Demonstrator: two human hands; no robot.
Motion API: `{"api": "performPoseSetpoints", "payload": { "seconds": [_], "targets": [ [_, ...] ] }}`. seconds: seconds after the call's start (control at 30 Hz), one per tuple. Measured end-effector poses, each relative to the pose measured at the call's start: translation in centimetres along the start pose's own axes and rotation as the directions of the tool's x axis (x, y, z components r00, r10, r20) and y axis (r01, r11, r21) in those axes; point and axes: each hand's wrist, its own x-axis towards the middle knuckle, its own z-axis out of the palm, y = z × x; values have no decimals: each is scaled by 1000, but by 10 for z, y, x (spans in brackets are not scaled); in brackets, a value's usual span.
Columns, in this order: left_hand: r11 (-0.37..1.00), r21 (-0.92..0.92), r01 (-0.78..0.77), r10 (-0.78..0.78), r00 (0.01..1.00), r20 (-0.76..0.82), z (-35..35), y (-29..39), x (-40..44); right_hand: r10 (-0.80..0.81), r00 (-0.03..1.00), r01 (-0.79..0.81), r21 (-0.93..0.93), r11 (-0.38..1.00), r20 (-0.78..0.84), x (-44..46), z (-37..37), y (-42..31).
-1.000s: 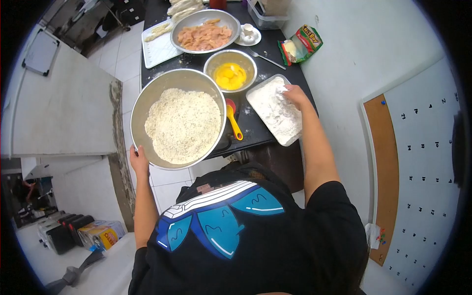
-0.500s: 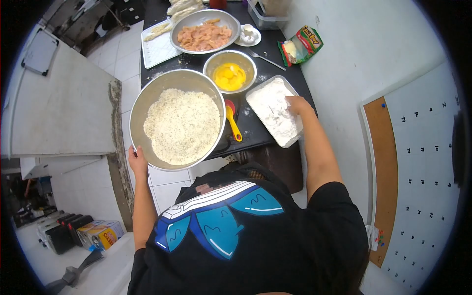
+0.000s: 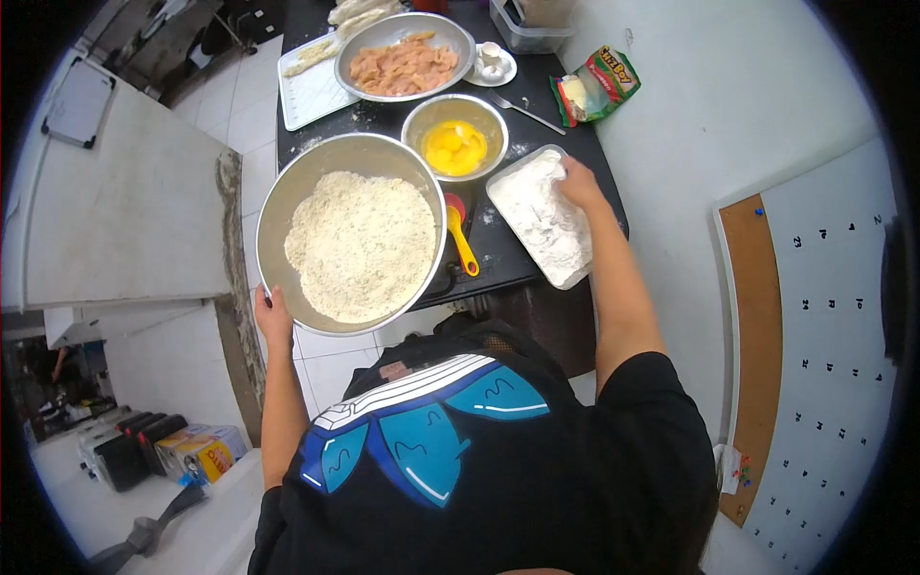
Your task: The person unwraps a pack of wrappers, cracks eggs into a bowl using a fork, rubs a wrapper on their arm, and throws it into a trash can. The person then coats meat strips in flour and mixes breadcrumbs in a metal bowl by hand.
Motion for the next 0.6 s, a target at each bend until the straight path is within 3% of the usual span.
{"api": "performPoseSetpoints", "payload": {
  "seconds": [0.1, 0.2, 0.3, 0.4, 0.5, 0.6],
  "targets": [
    [999, -32, 6, -7, 1000, -31, 3, 6, -3, -53, 998, 64, 306, 950, -46, 3, -18, 13],
    [999, -33, 26, -26, 999, -19, 3, 8, -3, 101, 992, -52, 479, 876, -77, 5, -16, 25],
    [999, 6, 39, -39, 999, -5, 2, 7, -2, 51, 996, -37, 170, 985, -79, -11, -16, 30],
    [999, 0, 39, -39, 999, 5, 1, 6, -2, -177, 980, 196, -323, 926, 88, -24, -1, 56],
    [1000, -22, 22, -22, 1000, 3, 2, 3, -1, -29, 996, 38, -104, 994, 88, -45, 2, 66],
    [998, -63, 11, -11, 1000, -2, 3, 3, -2, -123, 992, 119, -246, 962, 0, -66, -9, 47]
  ]
}}
